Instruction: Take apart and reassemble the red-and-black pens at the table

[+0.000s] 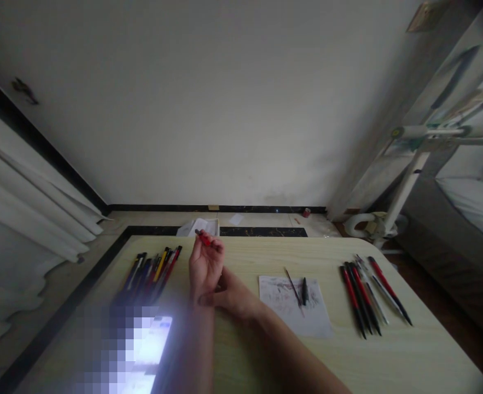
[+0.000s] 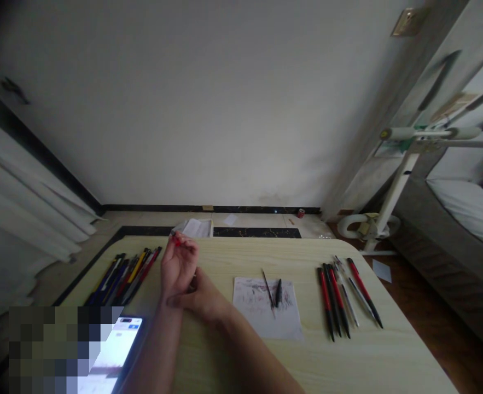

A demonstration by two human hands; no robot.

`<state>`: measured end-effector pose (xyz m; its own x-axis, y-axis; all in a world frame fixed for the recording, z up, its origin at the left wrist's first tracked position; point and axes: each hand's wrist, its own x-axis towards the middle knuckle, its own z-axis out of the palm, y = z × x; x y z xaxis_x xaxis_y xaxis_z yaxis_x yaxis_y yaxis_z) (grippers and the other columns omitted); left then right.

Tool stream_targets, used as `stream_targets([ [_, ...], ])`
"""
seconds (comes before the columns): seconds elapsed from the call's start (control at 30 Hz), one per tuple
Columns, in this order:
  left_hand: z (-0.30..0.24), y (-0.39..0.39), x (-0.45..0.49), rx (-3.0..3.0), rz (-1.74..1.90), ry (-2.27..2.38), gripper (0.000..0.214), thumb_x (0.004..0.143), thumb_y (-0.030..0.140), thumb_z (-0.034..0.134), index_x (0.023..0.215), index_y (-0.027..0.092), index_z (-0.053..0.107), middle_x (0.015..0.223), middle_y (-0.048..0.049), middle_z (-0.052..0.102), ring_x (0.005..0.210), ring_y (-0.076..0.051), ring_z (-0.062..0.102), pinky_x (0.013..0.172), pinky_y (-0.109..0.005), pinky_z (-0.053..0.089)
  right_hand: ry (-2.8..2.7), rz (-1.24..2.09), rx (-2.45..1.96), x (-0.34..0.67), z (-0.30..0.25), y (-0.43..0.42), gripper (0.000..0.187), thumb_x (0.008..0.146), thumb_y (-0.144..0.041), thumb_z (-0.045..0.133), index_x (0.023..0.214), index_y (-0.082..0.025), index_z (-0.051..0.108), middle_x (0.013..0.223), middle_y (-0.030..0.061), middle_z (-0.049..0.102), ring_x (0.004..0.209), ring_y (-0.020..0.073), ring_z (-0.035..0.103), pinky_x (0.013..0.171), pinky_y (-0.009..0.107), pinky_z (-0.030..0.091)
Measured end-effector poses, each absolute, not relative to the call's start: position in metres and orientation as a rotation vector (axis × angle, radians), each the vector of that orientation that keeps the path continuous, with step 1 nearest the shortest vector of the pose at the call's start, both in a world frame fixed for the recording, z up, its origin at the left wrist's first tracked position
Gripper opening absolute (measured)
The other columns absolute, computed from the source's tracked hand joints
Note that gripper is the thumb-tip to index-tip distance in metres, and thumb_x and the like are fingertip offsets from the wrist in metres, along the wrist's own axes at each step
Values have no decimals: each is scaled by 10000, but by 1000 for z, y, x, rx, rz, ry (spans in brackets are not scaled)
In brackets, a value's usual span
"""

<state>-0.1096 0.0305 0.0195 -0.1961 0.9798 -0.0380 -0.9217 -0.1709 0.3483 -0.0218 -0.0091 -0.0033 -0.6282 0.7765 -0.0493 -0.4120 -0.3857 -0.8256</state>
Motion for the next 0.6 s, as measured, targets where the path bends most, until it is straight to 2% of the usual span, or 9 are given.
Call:
stream_targets([
  [0.1, 24, 31, -108, 255, 1739, 343, 108, 826, 207, 510, 842, 221, 615, 755, 21, 611, 702, -65, 550, 688, -198, 454, -1051, 2187, -493, -18, 2, -10, 567, 541, -144, 742, 1070, -129, 536, 984, 61, 630, 905, 194, 591, 847, 365, 432],
  [0.27, 29, 35, -101, 225, 1736, 321, 125, 833, 184, 494, 819, 197, 617, 758, 9, 615, 695, -70, 558, 684, -213, 459, -1006, 2361, -486, -12, 3, -15, 362, 571, -173, 735, 904, -97, 616, 865, 56, 643, 825, 169, 601, 835, 343, 426],
  [0.4, 31, 38, -95, 142, 1705, 281, 160, 851, 164, 454, 822, 175, 610, 774, 6, 621, 724, -65, 569, 706, -203, 456, -942, 2489, -357, -11, 0, -19, 341, 574, -132, 723, 896, -77, 622, 850, 66, 643, 823, 162, 602, 888, 345, 389],
  [0.6, 26, 40, -93, 65, 1678, 282, 160, 851, 142, 439, 818, 132, 595, 774, -14, 635, 735, -83, 584, 675, -211, 457, -853, 2430, -465, -17, -4, -21, 286, 621, -174, 704, 877, -91, 606, 819, 74, 649, 802, 178, 607, 846, 358, 417],
])
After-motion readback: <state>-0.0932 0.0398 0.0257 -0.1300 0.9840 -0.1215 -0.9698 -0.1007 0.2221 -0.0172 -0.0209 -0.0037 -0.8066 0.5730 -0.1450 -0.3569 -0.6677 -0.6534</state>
